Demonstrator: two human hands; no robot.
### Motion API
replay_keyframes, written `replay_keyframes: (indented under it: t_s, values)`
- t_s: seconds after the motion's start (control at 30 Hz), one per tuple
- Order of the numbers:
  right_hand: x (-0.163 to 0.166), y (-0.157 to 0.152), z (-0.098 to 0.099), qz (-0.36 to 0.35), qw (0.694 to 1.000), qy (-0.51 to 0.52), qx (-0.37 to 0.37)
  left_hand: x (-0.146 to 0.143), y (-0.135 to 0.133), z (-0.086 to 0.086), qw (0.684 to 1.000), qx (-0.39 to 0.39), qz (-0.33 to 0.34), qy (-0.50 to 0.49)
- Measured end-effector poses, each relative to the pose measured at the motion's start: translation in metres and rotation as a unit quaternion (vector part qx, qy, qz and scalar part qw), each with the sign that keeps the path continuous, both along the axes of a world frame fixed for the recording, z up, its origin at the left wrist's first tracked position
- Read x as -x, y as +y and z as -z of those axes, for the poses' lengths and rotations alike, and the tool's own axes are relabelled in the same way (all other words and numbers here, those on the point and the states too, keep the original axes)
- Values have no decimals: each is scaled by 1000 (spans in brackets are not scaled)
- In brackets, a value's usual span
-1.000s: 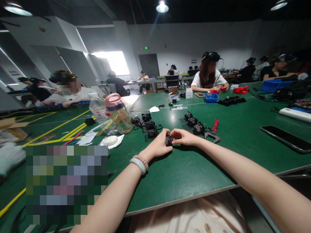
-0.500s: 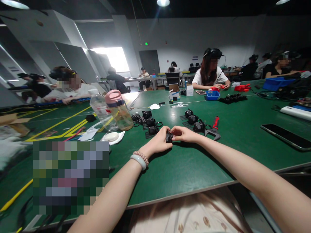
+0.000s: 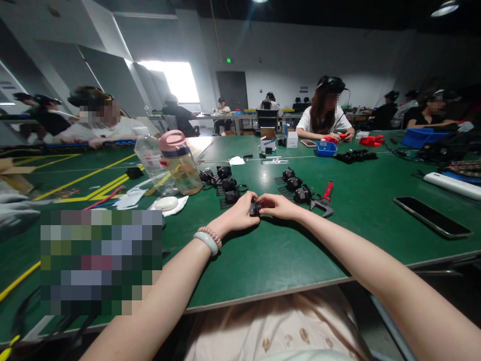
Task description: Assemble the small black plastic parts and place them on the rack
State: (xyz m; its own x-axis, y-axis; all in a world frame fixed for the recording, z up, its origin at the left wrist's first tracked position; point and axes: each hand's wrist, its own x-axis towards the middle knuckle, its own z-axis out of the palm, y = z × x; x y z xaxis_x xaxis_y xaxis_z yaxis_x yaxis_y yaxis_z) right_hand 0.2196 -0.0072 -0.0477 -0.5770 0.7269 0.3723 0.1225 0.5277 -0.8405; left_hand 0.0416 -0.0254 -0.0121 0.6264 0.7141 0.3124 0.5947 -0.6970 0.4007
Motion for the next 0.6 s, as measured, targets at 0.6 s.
replay_keyframes:
  t_s: [0.6]
  values:
    - [6,-8,-2,64,995,-37,-65,7,-3,-1,999,48,-19,12]
